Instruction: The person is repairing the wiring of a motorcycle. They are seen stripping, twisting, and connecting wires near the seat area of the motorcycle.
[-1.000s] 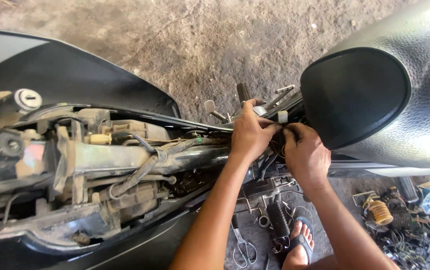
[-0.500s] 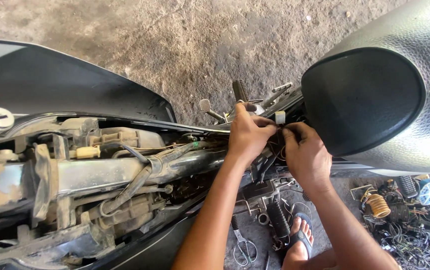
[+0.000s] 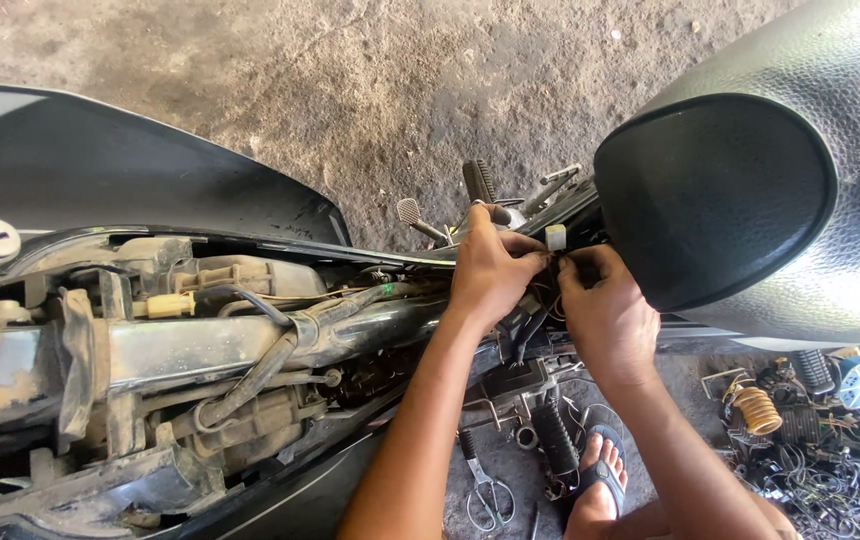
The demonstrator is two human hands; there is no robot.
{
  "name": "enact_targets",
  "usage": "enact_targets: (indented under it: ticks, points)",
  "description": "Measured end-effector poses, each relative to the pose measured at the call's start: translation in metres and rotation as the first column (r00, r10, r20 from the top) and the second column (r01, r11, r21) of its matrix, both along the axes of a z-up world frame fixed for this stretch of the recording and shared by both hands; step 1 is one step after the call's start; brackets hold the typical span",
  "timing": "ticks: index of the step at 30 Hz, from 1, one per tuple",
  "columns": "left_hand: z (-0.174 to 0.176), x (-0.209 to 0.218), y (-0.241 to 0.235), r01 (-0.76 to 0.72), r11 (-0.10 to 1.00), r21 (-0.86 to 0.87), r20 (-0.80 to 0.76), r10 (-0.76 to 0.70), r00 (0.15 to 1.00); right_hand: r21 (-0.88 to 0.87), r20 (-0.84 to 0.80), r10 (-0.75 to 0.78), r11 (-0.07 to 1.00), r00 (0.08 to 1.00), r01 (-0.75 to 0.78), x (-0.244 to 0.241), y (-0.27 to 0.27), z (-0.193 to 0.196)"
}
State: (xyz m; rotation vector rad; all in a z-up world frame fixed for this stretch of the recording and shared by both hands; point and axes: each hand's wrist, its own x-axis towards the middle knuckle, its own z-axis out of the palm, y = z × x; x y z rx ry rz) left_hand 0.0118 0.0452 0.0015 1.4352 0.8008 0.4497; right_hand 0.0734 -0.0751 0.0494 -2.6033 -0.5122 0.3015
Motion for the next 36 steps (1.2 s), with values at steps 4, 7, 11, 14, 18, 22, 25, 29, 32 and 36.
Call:
enact_targets:
  ticks: [4,7,11,14,18,22,25,29,32,36]
  points:
    - [0.0,-0.001,-0.001,-0.001,1.0,0.012,0.023,0.001,1.0,0.135,0.178,0.078,0.985,0.981,-0.103,-0.002,-0.007,-0.016]
    - [0.006,-0.003,-0.001,-0.002,1.0,0.0,0.011,0.002,1.0,0.135,0.334,0.123,0.975,0.935,-0.177,-0.004,-0.013,-0.02]
    - [0.009,-0.005,-0.002,-0.03,0.997,-0.067,0.019,0.031,0.999,0.067,0.532,0.316,0.909,0.786,-0.41,-0.005,-0.02,-0.019]
    - [0.0,-0.003,-0.003,-0.059,0.997,-0.05,0.046,0.062,0.997,0.071,0.504,0.323,0.909,0.801,-0.411,-0.005,-0.02,-0.017]
    - [-0.002,-0.003,-0.007,-0.084,0.996,0.03,0.099,0.081,0.992,0.074,0.44,0.281,0.935,0.853,-0.346,-0.005,-0.016,-0.015]
    - [0.006,-0.006,-0.01,-0.038,0.998,0.041,0.189,0.03,0.982,0.071,0.397,0.217,0.961,0.892,-0.266,-0.004,-0.015,-0.014]
    - [0.015,-0.008,-0.012,-0.002,1.0,-0.006,0.139,0.002,0.99,0.103,0.35,0.18,0.968,0.919,-0.229,-0.002,-0.015,-0.008]
    - [0.017,-0.01,-0.017,0.009,0.975,0.223,0.117,-0.036,0.992,0.133,0.308,0.192,0.961,0.932,-0.242,-0.001,-0.017,-0.006]
    - [0.02,-0.009,-0.022,0.01,0.974,0.228,0.127,-0.04,0.991,0.13,0.269,0.207,0.96,0.941,-0.249,0.003,-0.021,-0.009]
    - [0.024,-0.005,-0.027,0.03,0.994,0.102,0.177,-0.048,0.983,0.052,0.136,0.183,0.98,0.974,-0.192,0.009,-0.025,-0.009]
